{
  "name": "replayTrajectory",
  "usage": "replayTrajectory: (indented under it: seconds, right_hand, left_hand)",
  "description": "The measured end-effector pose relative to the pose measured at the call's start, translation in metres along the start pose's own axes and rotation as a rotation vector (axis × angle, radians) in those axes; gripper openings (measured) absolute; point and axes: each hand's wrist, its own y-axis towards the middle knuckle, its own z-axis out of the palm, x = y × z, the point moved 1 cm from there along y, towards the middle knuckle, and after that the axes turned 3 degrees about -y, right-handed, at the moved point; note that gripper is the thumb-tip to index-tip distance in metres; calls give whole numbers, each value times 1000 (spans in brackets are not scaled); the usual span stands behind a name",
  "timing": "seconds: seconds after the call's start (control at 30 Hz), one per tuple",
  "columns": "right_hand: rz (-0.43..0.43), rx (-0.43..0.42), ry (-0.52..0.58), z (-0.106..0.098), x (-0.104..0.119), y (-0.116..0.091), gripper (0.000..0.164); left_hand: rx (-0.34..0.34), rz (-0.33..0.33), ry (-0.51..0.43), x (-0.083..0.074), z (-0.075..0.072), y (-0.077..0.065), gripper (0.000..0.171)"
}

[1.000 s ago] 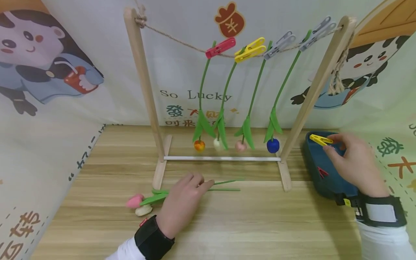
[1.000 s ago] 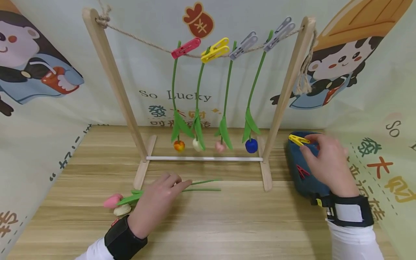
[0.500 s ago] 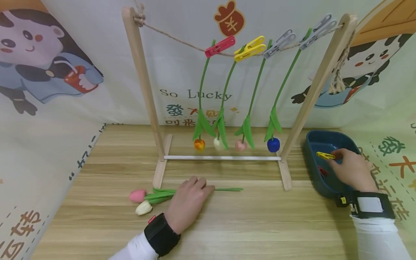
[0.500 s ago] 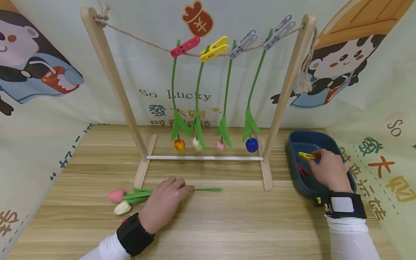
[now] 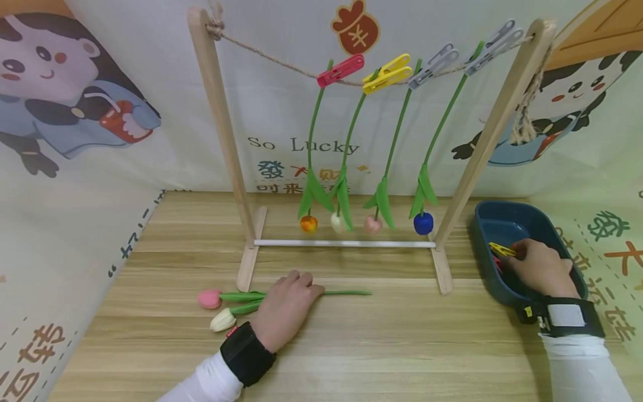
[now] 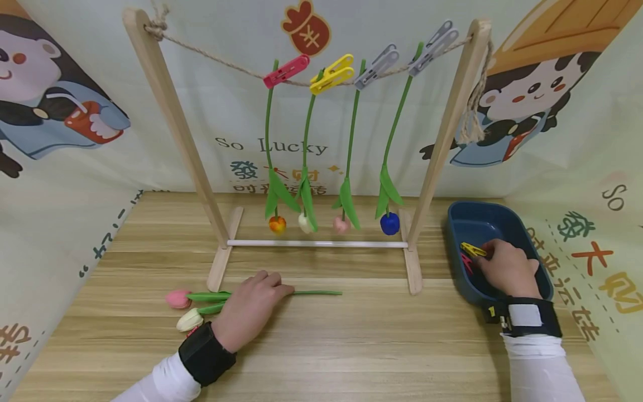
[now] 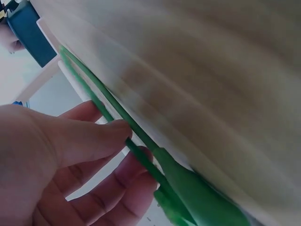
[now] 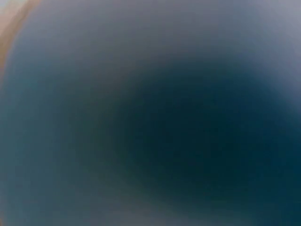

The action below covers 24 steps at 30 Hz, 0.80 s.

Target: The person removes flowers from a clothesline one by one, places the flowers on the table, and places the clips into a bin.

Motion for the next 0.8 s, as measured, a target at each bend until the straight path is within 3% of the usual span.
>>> replayTrajectory:
  seconds: [0.3,0.47,0.67,0.8]
  right_hand:
    - [-6,16,-9,6,2,0,43]
    - [-38,-17,-7,-3,9,-7,44]
    - [-127,-126,-12,-20,27,-14,40]
    - [-183,-204,-25,-37,52,-21,39]
  left_hand:
    - [20,-13,27,6,0,-1,26]
    - [11,-14,19,7,1,-1,27]
    - [8,-25,-24,9,-15,1,29]
    - [-7,-57,-86,12,-30,4,31]
